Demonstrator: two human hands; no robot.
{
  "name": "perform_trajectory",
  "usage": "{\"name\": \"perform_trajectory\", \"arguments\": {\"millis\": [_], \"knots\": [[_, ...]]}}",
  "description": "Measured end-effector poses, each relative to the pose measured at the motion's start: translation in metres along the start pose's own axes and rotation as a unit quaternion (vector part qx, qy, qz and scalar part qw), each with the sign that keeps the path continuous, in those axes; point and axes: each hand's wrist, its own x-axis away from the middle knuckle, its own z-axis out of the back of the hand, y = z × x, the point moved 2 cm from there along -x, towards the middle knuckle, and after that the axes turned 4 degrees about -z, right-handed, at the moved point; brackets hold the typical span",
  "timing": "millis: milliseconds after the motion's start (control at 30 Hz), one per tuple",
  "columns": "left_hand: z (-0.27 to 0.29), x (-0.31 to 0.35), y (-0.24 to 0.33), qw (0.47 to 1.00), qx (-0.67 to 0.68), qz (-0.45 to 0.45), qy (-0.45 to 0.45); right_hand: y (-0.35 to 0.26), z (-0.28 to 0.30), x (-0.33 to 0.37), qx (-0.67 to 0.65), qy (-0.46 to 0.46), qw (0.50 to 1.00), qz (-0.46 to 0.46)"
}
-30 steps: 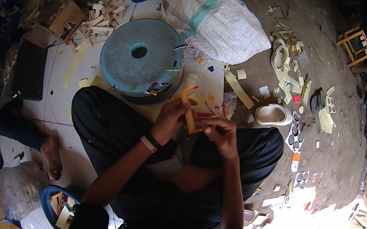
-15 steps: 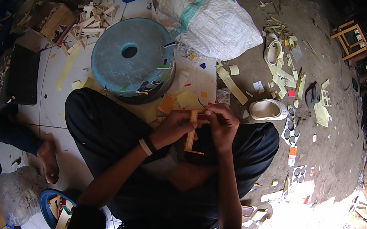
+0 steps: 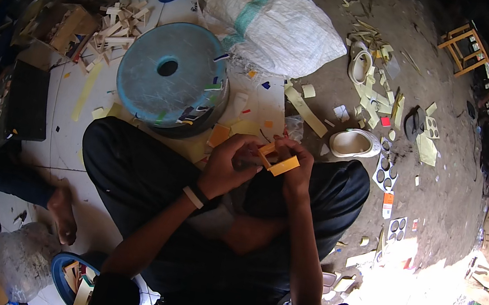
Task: The person sits on the floor and uses pink scissors to cut a yellow strip of tape into smaller pieces. They repeatedly fold and cut the tape, handling the pieces with both hands.
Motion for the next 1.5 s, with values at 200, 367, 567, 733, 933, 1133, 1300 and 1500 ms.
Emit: {"name": "perform_trajectory", "arguments": {"millis": [200, 367, 567, 733, 933, 1133, 1300, 1500], "knots": [[0.006, 0.000, -0.008, 1.000, 0.011, 0.012, -0.012, -0.010, -0.006, 0.005, 0.071, -0.050, 0.990, -0.108], [0.018, -0.005, -0.014, 0.939, 0.280, 0.200, 0.006, -0.022, -0.014, 0.009, 0.107, -0.069, 0.985, -0.119], [0.013, -0.005, 0.004, 0.915, 0.313, 0.247, -0.064, -0.009, -0.011, 0.000, 0.109, -0.099, 0.981, -0.128], [0.011, -0.005, 0.003, 0.919, 0.313, 0.239, -0.014, -0.002, -0.008, -0.001, 0.085, -0.090, 0.984, -0.129], [0.014, -0.003, -0.004, 0.909, 0.361, 0.201, 0.047, -0.001, -0.010, -0.003, 0.102, -0.122, 0.978, -0.133], [0.017, -0.002, -0.008, 0.901, 0.377, 0.207, 0.057, 0.009, -0.010, -0.005, 0.143, -0.129, 0.974, -0.122], [0.018, -0.001, -0.005, 0.900, 0.373, 0.216, 0.062, 0.024, -0.012, -0.013, 0.257, -0.140, 0.954, -0.068], [0.019, -0.001, -0.003, 0.891, 0.388, 0.225, 0.072, 0.030, -0.011, -0.012, 0.328, -0.136, 0.935, 0.017]]}}
